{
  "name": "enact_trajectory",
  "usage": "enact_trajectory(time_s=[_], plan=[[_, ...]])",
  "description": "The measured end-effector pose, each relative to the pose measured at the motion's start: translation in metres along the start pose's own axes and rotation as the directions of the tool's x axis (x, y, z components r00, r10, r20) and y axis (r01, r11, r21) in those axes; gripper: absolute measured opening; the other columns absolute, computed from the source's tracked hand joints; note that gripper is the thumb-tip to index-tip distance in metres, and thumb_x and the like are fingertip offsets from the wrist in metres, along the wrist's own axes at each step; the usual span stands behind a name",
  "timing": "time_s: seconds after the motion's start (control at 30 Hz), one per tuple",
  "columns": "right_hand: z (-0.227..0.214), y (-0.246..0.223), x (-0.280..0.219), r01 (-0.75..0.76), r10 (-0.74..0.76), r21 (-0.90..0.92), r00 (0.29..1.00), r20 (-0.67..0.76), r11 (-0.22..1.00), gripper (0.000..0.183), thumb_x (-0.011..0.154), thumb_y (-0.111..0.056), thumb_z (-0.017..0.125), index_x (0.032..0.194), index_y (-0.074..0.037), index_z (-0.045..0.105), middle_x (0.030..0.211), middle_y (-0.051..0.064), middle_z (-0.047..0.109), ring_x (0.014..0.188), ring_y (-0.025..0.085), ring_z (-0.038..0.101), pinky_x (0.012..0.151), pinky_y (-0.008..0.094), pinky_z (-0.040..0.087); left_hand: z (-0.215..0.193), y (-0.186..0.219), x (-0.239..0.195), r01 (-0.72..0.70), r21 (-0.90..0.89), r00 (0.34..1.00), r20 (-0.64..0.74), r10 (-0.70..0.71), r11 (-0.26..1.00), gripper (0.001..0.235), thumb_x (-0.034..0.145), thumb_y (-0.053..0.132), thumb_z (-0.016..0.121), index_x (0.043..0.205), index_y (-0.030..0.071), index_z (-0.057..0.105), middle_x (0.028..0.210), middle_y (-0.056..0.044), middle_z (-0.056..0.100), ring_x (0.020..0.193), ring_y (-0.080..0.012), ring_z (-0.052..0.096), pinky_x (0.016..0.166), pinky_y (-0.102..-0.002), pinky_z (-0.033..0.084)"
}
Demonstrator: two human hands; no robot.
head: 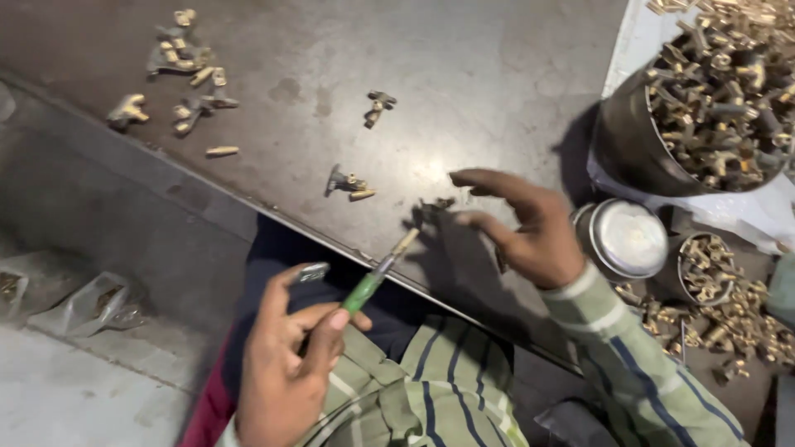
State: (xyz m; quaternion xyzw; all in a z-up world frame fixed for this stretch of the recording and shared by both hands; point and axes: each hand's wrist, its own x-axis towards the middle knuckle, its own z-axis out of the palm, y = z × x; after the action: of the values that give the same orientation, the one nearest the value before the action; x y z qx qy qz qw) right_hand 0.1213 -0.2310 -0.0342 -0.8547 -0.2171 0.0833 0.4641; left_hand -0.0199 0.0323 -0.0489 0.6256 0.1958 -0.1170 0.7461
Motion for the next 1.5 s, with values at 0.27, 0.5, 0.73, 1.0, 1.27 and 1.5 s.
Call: enact_trajectory(time_s=[0.27, 0.5, 0.73, 1.0, 1.27, 1.5], plan=[[-0.048, 0.023, -0.051, 0.097, 0.027, -0.603, 0.981, 0.193, 0.792, 0.04, 0.073, -0.008, 0.081, 0.112, -0.003, 0.077, 0.115, 0.013, 0.075, 0.098, 0.032, 0.069, 0.084, 0.04, 0.057, -0.001, 0.006, -0.003, 0.102, 0.18, 0.983, -0.166, -0.072, 0.978, 0.056, 0.089, 0.009, 0.063, 0.142, 0.008, 0.045, 0.088, -0.013, 0.084, 0.048, -0.0057, 0.05, 0.043, -0.024, 0.042], [-0.018, 0.013, -0.058, -0.087, 0.103, -0.333, 0.994, 0.031, 0.939, 0.029, 0.079, -0.001, 0.078, 0.107, -0.003, 0.075, 0.106, 0.012, 0.075, 0.093, 0.029, 0.075, 0.078, 0.035, 0.059, 0.021, 0.004, -0.01, -0.328, 0.472, 0.927, -0.008, 0.376, 0.818, 0.048, 0.087, 0.011, 0.072, 0.132, 0.002, 0.056, 0.087, -0.015, 0.081, 0.074, -0.0234, 0.08, 0.054, -0.028, 0.058], [0.0, -0.032, -0.039, 0.024, 0.016, -0.24, 0.986, 0.163, 0.97, 0.032, 0.076, 0.004, 0.076, 0.106, -0.007, 0.076, 0.101, 0.011, 0.074, 0.09, 0.028, 0.074, 0.073, 0.037, 0.057, 0.025, 0.011, -0.013, -0.586, 0.751, 0.731, 0.328, 0.598, 0.305, 0.051, 0.088, 0.009, 0.07, 0.138, 0.005, 0.058, 0.081, -0.013, 0.073, 0.066, -0.0334, 0.07, 0.064, -0.044, 0.055], [0.004, -0.031, -0.044, 0.009, -0.001, -0.042, 0.983, 0.184, 0.999, 0.03, 0.083, -0.004, 0.079, 0.113, -0.006, 0.075, 0.11, 0.007, 0.078, 0.1, 0.02, 0.077, 0.084, 0.032, 0.06, 0.004, 0.0, -0.022, -0.32, 0.479, 0.946, 0.112, 0.305, 0.817, 0.046, 0.089, 0.013, 0.072, 0.13, 0.003, 0.055, 0.084, -0.012, 0.08, 0.075, -0.035, 0.079, 0.062, -0.041, 0.061], [0.022, -0.01, -0.046, -0.379, 0.347, 0.347, 0.925, 0.152, 0.858, 0.044, 0.08, -0.005, 0.076, 0.123, -0.001, 0.071, 0.119, 0.014, 0.077, 0.102, 0.022, 0.077, 0.092, 0.035, 0.062, -0.007, -0.032, -0.014, -0.279, 0.485, 0.946, -0.01, 0.325, 0.829, 0.048, 0.087, 0.013, 0.073, 0.13, 0.001, 0.054, 0.09, -0.016, 0.081, 0.084, -0.0312, 0.081, 0.068, -0.038, 0.062], [0.027, 0.0, -0.056, -0.308, 0.253, 0.384, 0.949, 0.186, 0.871, 0.016, 0.087, -0.003, 0.075, 0.101, 0.002, 0.081, 0.102, 0.015, 0.083, 0.095, 0.024, 0.079, 0.086, 0.035, 0.063, -0.002, -0.025, -0.012, -0.273, 0.429, 0.961, 0.075, 0.267, 0.861, 0.045, 0.092, 0.013, 0.07, 0.132, 0.004, 0.051, 0.086, -0.014, 0.084, 0.076, -0.0214, 0.083, 0.066, -0.03, 0.06]])
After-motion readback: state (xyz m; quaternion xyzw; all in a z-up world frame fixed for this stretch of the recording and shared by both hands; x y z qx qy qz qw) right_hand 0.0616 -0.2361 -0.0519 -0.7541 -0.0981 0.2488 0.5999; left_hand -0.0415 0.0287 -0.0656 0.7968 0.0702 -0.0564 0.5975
